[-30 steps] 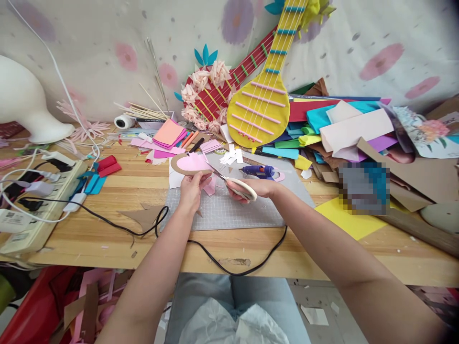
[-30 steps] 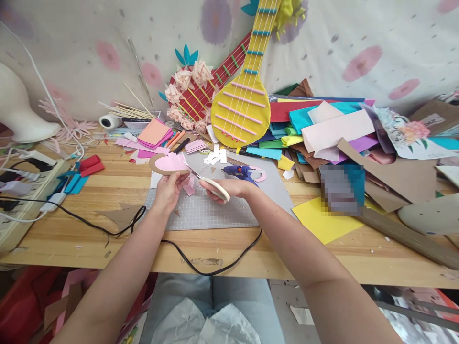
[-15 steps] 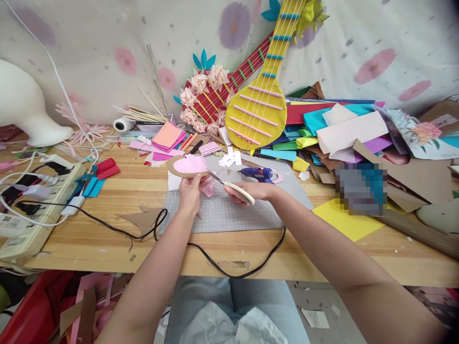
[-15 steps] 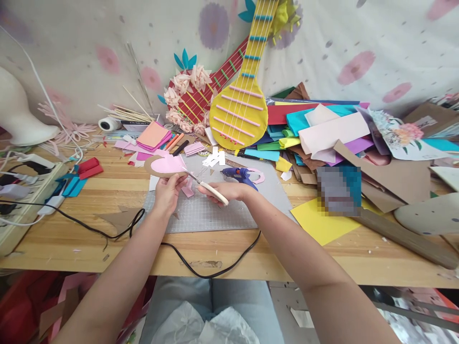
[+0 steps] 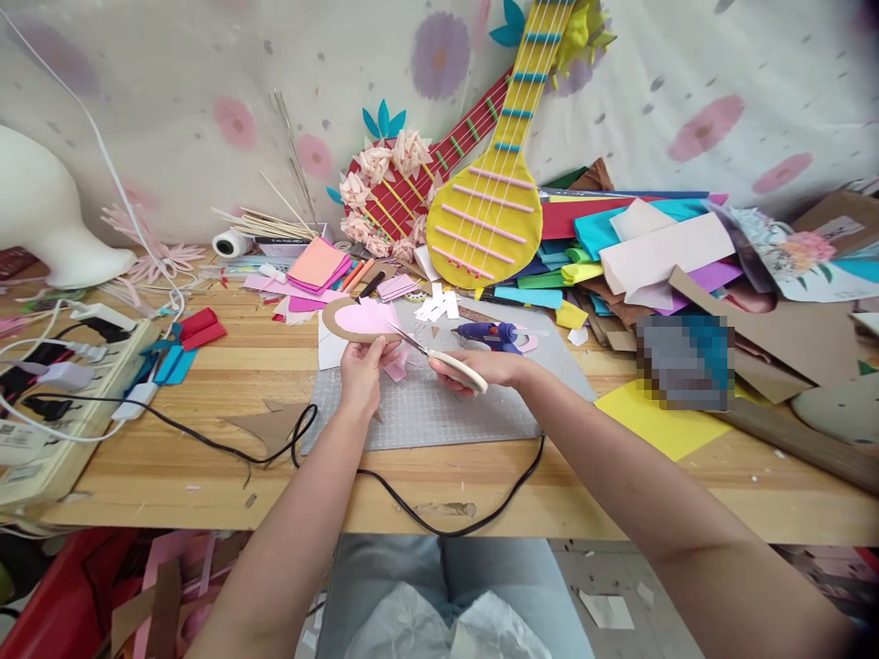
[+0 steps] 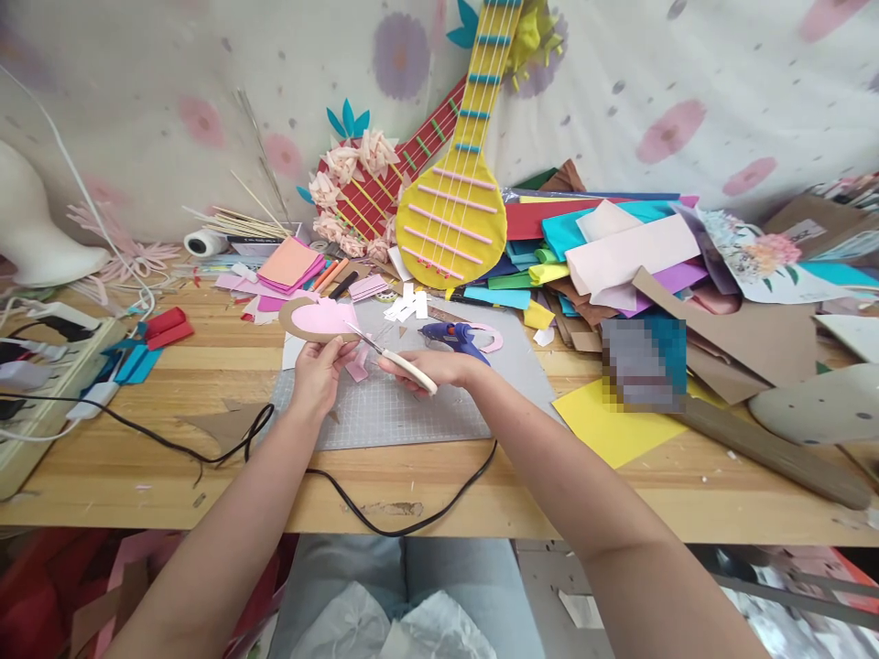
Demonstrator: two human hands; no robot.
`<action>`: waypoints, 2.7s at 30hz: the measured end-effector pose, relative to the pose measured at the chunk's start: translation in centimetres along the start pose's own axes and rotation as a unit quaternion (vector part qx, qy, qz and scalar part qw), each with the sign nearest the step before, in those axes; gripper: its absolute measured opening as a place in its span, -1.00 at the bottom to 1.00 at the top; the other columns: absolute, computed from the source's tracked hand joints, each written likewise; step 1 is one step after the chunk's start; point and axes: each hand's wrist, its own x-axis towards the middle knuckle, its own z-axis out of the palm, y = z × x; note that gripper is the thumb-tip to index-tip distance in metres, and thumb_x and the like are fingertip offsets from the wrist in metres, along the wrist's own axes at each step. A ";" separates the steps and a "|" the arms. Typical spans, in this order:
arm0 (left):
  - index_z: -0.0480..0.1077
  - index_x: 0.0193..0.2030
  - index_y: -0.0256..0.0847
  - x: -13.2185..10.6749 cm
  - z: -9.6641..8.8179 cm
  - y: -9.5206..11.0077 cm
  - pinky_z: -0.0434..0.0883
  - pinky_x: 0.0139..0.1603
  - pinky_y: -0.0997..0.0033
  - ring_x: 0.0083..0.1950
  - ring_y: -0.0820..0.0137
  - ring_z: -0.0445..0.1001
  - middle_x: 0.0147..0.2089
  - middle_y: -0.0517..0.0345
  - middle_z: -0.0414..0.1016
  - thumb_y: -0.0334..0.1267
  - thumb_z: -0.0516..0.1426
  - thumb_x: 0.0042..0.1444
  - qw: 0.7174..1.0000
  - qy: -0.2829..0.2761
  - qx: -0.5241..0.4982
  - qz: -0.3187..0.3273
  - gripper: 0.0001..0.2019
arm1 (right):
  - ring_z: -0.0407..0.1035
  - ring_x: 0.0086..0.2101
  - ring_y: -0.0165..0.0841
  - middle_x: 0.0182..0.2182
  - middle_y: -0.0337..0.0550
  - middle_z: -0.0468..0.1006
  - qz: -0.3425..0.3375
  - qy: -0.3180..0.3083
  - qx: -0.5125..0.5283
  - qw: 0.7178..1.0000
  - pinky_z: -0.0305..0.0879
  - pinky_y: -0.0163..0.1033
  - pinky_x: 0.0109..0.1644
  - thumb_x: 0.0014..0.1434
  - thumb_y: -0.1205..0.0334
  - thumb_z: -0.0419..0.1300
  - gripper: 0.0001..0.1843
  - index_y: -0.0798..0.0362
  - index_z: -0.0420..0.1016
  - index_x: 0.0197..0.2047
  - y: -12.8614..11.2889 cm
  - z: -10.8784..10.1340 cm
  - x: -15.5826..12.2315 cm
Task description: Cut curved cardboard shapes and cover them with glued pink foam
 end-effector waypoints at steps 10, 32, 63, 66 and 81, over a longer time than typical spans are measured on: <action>0.34 -0.39 -0.29 0.1 0.0 0.2 0.41 -0.41 0.51 -0.41 0.47 0.49 -0.43 0.17 0.49 -0.39 0.21 -0.16 1.000 0.016 0.003 -0.024 -0.84 | 0.06 -0.66 -0.58 -0.64 -0.41 0.11 0.001 -0.002 0.006 1.000 -0.03 -0.37 -0.60 0.03 -0.28 0.09 -0.47 0.04 0.05 -0.46 0.1 0.0 0.0; 0.37 -0.38 -0.29 0.4 -0.3 0.0 0.43 -0.16 0.37 -0.30 0.43 0.53 -0.36 0.07 0.54 -0.37 0.22 -0.11 0.999 -0.019 -0.010 -0.025 -0.87 | 0.03 -0.66 -0.58 -0.65 -0.40 0.12 -0.015 -0.017 0.047 0.999 -0.07 -0.37 -0.61 0.00 -0.23 0.15 -0.48 0.07 0.11 -0.49 0.5 -0.2 0.0; 0.39 -0.40 -0.32 0.4 -0.1 0.0 0.43 -0.06 0.38 -0.35 0.50 0.52 -0.43 0.14 0.53 -0.48 0.14 -0.02 0.998 0.000 -0.044 -0.043 -0.96 | -0.05 -0.65 -0.62 -0.65 -0.42 0.05 -0.018 0.017 0.055 0.998 -0.09 -0.43 -0.65 -0.05 -0.21 0.21 -0.47 0.06 0.07 -0.49 0.8 -0.1 0.3; 0.36 -0.38 -0.32 0.4 0.0 0.0 0.42 -0.04 0.35 -0.34 0.50 0.52 -0.41 0.13 0.53 -0.48 0.14 -0.03 0.998 -0.011 -0.043 -0.038 -0.95 | -0.06 -0.65 -0.61 -0.64 -0.42 0.04 -0.027 0.016 0.061 0.998 -0.11 -0.43 -0.66 -0.04 -0.22 0.20 -0.46 0.05 0.05 -0.49 1.1 -0.3 0.3; 0.22 -0.35 -0.22 0.1 -0.3 -0.4 0.48 -0.32 0.30 -0.36 0.35 0.54 -0.39 0.12 0.52 -0.27 0.15 -0.07 0.984 -0.130 0.121 0.030 -0.83 | 0.03 -0.60 -0.59 -0.58 -0.36 0.09 0.015 -0.048 -0.065 0.997 -0.01 -0.42 -0.59 0.09 -0.21 0.08 -0.51 0.06 0.09 -0.47 1.5 -2.6 -3.5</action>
